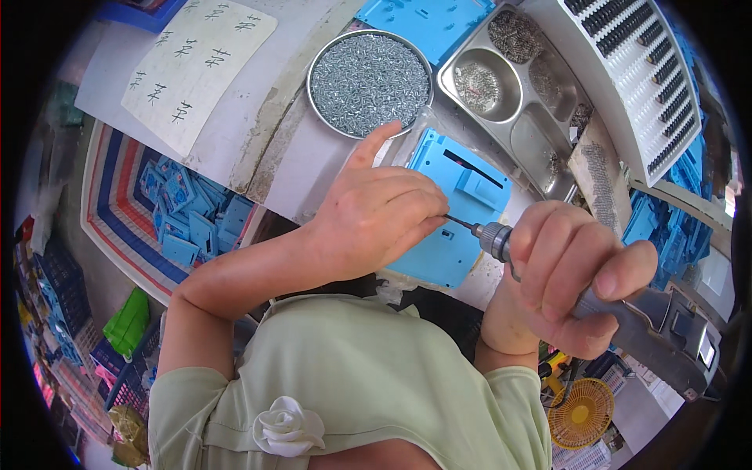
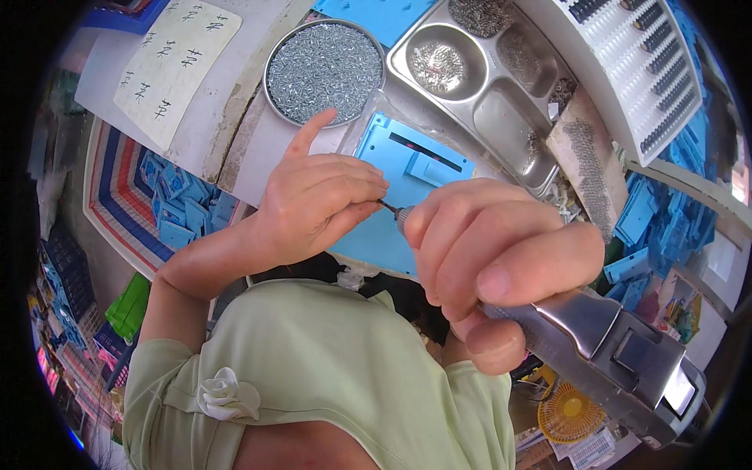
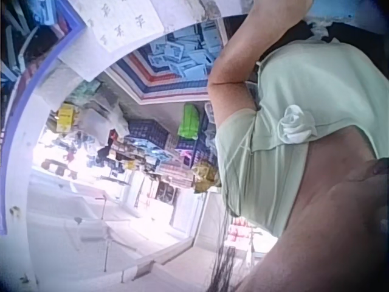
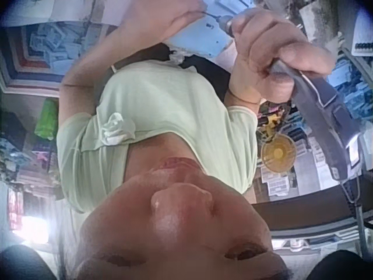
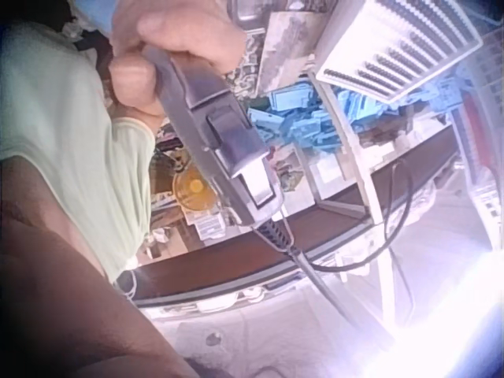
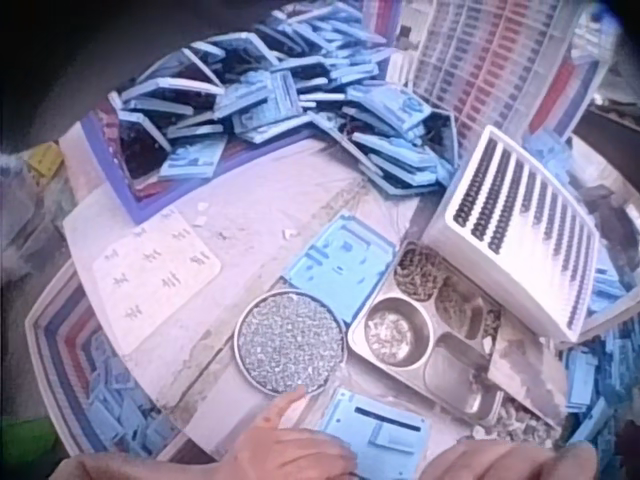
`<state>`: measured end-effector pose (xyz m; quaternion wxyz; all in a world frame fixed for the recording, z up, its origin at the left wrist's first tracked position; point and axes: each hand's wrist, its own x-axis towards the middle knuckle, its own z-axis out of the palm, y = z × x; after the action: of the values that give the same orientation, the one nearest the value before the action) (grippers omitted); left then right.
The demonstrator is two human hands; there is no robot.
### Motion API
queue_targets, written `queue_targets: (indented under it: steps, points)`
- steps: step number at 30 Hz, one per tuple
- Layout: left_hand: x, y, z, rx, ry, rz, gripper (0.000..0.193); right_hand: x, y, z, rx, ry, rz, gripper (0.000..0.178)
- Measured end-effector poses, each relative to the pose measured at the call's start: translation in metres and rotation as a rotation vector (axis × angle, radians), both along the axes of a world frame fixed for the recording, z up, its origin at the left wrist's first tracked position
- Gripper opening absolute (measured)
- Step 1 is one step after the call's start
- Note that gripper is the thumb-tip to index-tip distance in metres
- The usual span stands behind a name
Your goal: Soldering wires and components inside a blue electronic device shell and then securing parts with an electric screwdriver.
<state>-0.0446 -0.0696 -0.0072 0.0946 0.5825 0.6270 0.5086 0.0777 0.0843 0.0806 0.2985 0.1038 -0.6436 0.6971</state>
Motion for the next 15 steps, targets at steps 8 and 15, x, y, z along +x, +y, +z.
queue_targets:
  steps: [8, 15]
  points:
    - [-0.019, 0.007, -0.002, -0.022, 0.101, 0.065, 0.024, -0.022, 0.0, -0.006, -0.041, -0.011, 0.023, 0.023]
    - [-0.096, 0.008, -0.031, -0.303, 0.472, 0.409, 0.011, -0.064, 0.015, -0.047, -0.142, 0.071, -0.133, 0.026]
